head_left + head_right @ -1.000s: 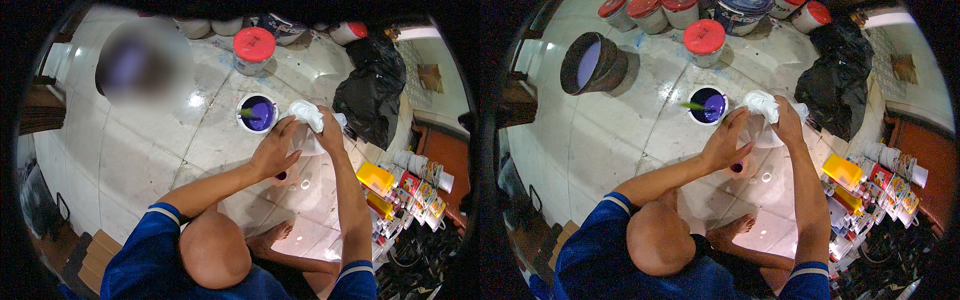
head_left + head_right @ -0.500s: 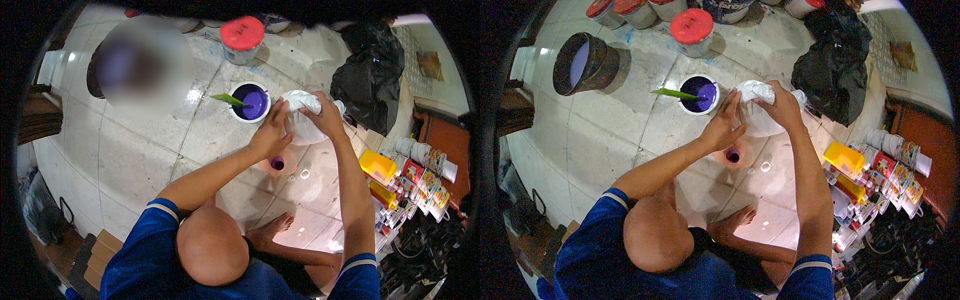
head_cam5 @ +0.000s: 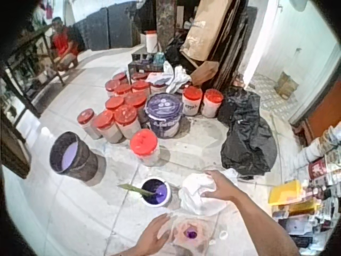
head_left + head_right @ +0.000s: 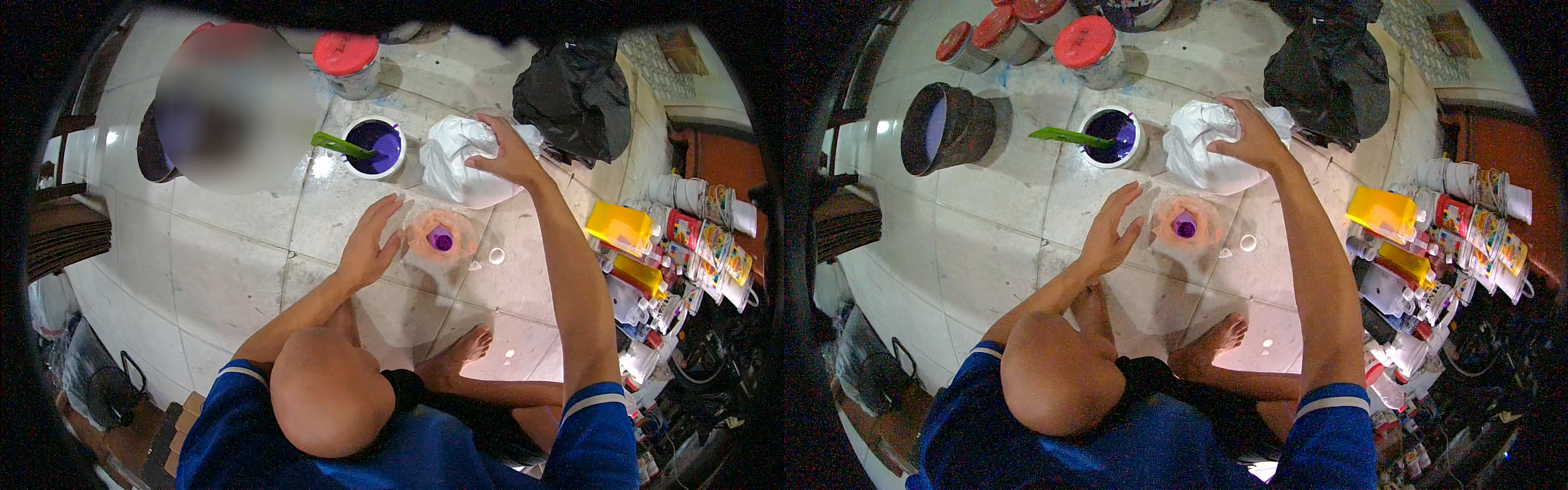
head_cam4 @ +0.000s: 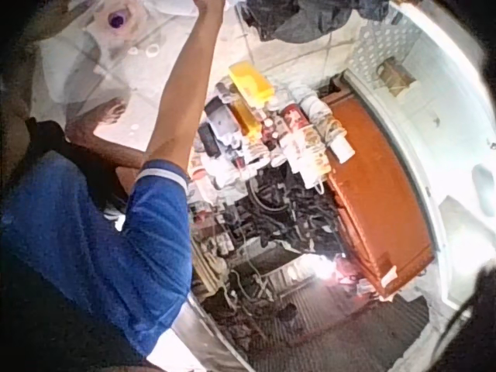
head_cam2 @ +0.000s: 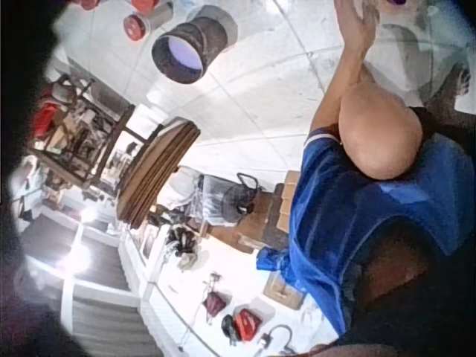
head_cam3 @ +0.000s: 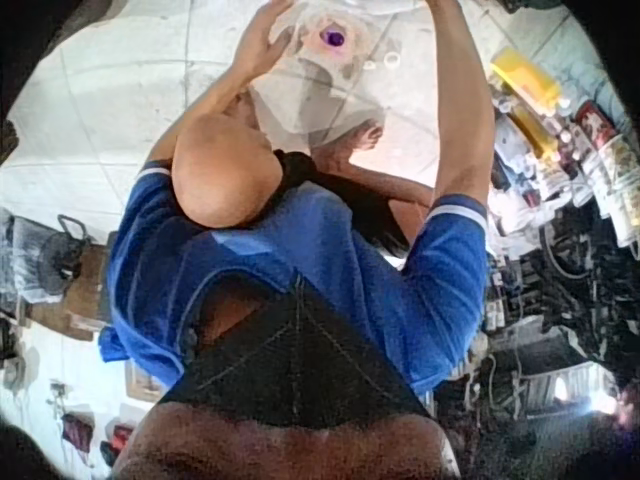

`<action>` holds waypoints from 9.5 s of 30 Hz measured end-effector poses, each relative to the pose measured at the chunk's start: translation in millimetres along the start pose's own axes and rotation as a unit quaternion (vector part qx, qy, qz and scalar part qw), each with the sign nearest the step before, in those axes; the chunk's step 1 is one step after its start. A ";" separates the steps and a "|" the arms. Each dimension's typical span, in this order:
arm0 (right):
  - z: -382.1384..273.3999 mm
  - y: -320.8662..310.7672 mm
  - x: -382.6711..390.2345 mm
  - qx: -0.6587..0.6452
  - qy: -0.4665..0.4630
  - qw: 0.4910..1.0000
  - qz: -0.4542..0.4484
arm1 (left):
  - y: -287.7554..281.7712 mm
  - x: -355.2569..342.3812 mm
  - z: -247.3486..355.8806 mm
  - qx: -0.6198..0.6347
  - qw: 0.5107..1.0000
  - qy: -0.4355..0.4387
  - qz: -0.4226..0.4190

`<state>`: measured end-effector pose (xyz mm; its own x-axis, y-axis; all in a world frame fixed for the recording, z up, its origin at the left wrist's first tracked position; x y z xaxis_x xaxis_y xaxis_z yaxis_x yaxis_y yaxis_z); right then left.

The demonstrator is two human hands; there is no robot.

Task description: The person mixes purple ink in a small container using a green spatula, then pours the ink onto a screen printing frame. They use a squeegee to pull the ink across the screen, printing a design onto a purple t-shirt. A second person removes the printed shirt from the frame.

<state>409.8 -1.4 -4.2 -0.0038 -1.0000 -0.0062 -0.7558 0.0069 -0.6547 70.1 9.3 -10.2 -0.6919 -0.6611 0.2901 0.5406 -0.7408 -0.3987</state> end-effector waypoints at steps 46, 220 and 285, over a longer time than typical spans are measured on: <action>-106.6 -24.2 -38.5 0.302 -0.004 0.926 -0.228 | 65.1 -128.1 69.3 0.444 0.892 -0.054 0.065; -104.5 115.6 145.5 -0.105 0.130 0.961 0.220 | 30.7 25.8 -28.6 -0.210 0.968 0.139 0.014; -198.0 33.4 -47.0 0.324 -0.081 0.938 0.098 | -57.0 -80.6 -28.3 0.028 0.980 0.001 0.196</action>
<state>255.1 45.4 123.8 0.0379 -0.9663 -0.2548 -0.1946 0.2430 -0.9503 81.5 108.2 -35.4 -0.4267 -0.8960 0.1230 0.7903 -0.4355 -0.4310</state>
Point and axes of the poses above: each hand's wrist, its own x-axis away from the middle knuckle, its own y-axis out of the palm, z = x × y, the point moved 5 cm from there along -x, towards the middle knuckle, and after that the axes turned 14 degrees about -y, right-handed, at the moved point
